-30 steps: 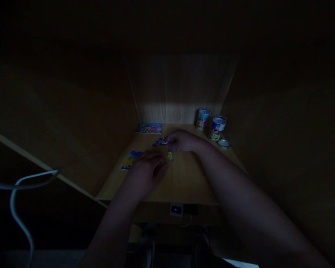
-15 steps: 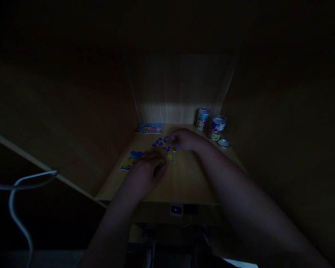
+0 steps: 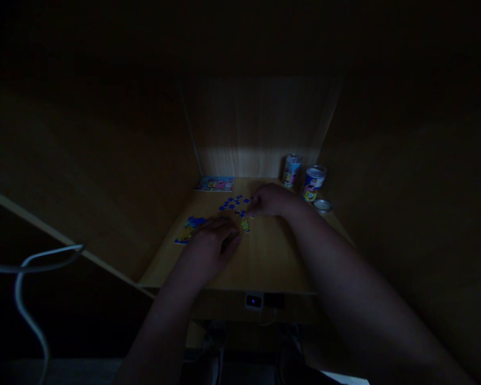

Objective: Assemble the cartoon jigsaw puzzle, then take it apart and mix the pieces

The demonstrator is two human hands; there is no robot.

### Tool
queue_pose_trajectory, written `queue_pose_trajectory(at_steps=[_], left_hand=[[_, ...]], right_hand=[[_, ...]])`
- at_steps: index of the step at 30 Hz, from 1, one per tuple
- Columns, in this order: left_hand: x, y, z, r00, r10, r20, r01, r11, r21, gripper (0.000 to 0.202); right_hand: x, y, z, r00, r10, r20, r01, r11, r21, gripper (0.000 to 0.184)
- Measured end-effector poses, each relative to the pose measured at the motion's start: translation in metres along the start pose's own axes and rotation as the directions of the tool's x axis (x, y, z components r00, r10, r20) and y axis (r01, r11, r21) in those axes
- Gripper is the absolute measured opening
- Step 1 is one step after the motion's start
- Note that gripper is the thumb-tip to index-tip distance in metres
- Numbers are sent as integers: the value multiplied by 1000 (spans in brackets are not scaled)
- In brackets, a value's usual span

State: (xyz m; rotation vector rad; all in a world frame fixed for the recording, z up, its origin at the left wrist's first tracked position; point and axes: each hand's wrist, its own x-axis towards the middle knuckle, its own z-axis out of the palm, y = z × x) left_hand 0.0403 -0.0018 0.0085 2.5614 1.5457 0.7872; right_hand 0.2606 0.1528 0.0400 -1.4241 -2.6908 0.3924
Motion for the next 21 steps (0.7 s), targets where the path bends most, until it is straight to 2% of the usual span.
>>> queue_pose_trajectory(at_steps=[4,7,10,14,17,21], left_hand=[[0,-1,2,1000,6,-4,-6,1000,-3,7],[-1,-2,3,1000,4,-14,-4,1000,-13,7],[-1,-1,1,1000,-2,-12,1,1000,-21,7],[-1,0,-1,1000,5,-2,-5,1000,-9,7],[-1,-1,0,1000,3,-3,-3,1000,0,8],[-1,-1,0,1000,-4,-3,4,1000,-10,8]], right_hand=[[-3,-4,-3,995,-40,87,30,993,117,27],[-3,-7,-1,997,-16,80,-5,966,257,26],[-2,-6,1,996,66,65,-88,890,447,28],[-1,1,2,994,111,19,-99,779,619,35],[-2,5,0,992,120,35,-116,786,608,33],[-3,10,-2,992,68,110,-110,892,438,21]])
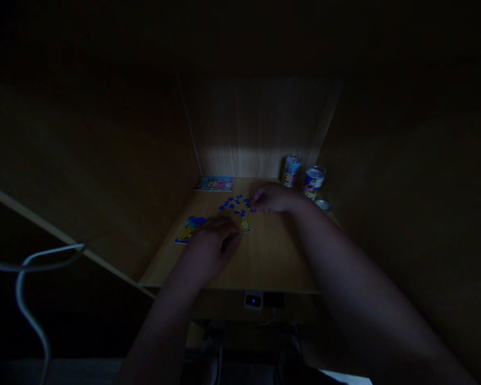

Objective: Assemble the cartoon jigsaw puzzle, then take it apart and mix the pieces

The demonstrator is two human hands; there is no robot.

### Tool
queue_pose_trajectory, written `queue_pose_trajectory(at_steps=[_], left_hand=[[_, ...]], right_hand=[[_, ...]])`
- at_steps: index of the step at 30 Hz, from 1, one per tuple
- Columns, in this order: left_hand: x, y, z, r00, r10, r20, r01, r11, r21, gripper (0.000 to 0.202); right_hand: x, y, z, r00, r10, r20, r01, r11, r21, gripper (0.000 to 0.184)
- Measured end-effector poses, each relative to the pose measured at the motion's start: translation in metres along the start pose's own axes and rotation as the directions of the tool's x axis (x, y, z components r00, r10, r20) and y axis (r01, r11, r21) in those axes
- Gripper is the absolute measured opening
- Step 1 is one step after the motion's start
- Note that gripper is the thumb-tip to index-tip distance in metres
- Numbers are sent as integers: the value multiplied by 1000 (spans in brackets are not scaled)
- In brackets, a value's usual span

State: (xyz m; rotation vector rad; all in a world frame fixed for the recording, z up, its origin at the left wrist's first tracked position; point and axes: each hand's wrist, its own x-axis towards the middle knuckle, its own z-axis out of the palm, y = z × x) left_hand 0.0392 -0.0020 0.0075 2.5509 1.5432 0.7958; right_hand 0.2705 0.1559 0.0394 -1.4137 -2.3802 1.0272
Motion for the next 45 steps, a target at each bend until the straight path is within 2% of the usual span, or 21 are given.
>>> queue_pose_trajectory(at_steps=[3,6,9,12,15,18,22,25,32,36,40,42,45], left_hand=[[0,1,-1,1000,-4,-1,4,1000,-2,8],[1,2,-2,1000,-3,5,3,1000,-1,8],[1,3,-3,1000,1,9,-1,1000,8,8],[1,2,-2,1000,0,0,0,1000,6,7],[1,1,-2,1000,8,0,-8,1000,2,8],[1,2,-2,1000,4,12,-4,1000,5,7],[1,3,-1,1000,-9,4,9,1000,6,8],[1,2,0,1000,-1,-3,1,1000,-5,8],[1,0,1,1000,-1,-3,1,1000,-6,7],[1,0,1,1000,-2,0,2,1000,-4,7],[0,1,-1,999,31,-10,-32,999,-27,6],[0,3,-3,997,70,-17,-71,996,-48,6],[-1,4,-5,994,110,-9,-110,991,-76,11]], right_hand=[[3,2,1,996,-77,-34,70,980,-185,12],[7,2,7,978,-167,-126,139,970,-199,12],[9,0,13,966,-226,-127,198,960,-200,15],[8,-2,14,970,-214,-112,172,939,-298,12],[5,-5,11,969,-189,-161,115,916,-384,16],[3,-12,13,963,-210,-170,140,926,-351,20],[2,-23,23,966,-254,-51,237,945,-226,17],[2,-26,28,969,-248,-7,244,957,-158,14],[7,-19,21,963,-239,-125,228,969,-96,10],[8,-15,18,976,-158,-148,127,971,-201,11],[6,-16,17,962,-165,-217,114,967,-228,11],[2,-17,15,972,-165,-168,131,972,-195,14],[-5,-20,12,979,-184,85,195,971,-141,29]])
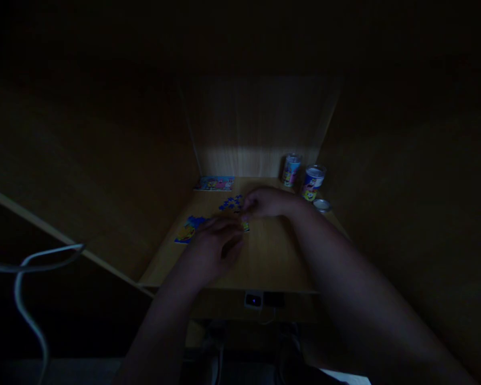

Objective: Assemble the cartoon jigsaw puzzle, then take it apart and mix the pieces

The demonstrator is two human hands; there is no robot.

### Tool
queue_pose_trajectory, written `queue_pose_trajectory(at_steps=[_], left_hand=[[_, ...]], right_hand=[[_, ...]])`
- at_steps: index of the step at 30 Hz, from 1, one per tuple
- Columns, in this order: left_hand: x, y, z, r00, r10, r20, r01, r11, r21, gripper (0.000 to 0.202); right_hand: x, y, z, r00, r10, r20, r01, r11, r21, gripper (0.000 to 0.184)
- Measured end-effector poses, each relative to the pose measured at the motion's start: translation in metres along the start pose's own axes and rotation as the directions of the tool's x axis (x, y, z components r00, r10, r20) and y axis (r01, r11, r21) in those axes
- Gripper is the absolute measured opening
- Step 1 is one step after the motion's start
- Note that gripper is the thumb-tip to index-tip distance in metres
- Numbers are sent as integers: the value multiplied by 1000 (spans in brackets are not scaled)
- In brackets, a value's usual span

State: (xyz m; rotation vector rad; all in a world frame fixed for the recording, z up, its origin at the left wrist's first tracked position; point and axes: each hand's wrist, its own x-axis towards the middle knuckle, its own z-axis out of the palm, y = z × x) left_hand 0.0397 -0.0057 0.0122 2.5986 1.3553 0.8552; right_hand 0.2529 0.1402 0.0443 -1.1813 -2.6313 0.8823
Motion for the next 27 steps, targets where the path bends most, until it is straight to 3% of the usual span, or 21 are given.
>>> queue_pose_trajectory(at_steps=[3,7,12,18,22,27], left_hand=[[-1,0,0,1000,6,24,-5,1000,-16,16],[-1,-1,1,999,-4,32,5,1000,-8,14],[0,0,1,999,-10,37,10,1000,4,14],[1,-1,3,1000,-22,17,21,1000,17,10],[1,-1,3,1000,-24,21,23,1000,19,8],[-1,-1,1,999,-7,32,6,1000,10,12]], right_hand=[[-3,-2,-1,987,-57,151,54,998,25,40],[-3,-3,0,980,-55,190,55,998,5,42],[-1,-6,2,981,-60,182,60,998,6,30],[2,-8,4,994,-81,70,75,994,81,15],[3,-2,5,997,-72,9,71,990,125,22],[3,2,3,990,-61,127,53,996,67,35]])
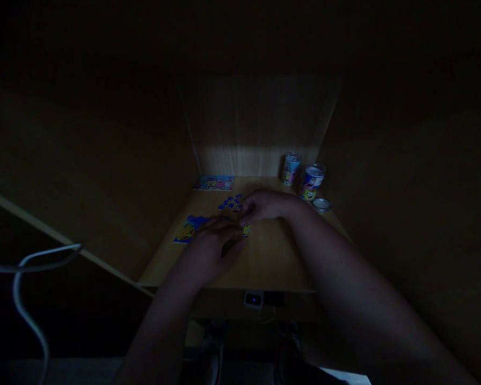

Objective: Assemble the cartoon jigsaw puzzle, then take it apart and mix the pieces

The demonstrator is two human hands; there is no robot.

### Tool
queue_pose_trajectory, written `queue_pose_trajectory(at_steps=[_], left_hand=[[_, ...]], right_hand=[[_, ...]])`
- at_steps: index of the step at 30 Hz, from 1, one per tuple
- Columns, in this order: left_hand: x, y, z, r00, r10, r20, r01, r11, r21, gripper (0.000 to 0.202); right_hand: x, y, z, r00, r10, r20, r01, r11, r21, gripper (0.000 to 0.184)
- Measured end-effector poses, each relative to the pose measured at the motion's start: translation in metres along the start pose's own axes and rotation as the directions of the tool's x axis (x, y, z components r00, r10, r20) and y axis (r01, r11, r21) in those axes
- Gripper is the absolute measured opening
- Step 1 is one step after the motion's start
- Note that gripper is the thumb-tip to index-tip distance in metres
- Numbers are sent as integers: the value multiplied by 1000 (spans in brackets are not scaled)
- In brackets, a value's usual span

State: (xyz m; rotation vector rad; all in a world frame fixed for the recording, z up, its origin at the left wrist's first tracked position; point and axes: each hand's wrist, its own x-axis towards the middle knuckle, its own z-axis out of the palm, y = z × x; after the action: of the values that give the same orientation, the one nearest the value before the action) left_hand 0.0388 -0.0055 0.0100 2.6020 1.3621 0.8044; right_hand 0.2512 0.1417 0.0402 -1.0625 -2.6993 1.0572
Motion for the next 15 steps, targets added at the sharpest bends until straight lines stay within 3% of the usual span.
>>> queue_pose_trajectory(at_steps=[8,15], left_hand=[[0,-1,1,999,48,9,-47,999,-19,18],[-1,-3,3,1000,25,3,-24,999,-23,20]], right_hand=[[-6,-11,-7,997,72,11,-70,991,-117,49],[-7,-16,-7,996,55,76,-45,991,-127,41]])
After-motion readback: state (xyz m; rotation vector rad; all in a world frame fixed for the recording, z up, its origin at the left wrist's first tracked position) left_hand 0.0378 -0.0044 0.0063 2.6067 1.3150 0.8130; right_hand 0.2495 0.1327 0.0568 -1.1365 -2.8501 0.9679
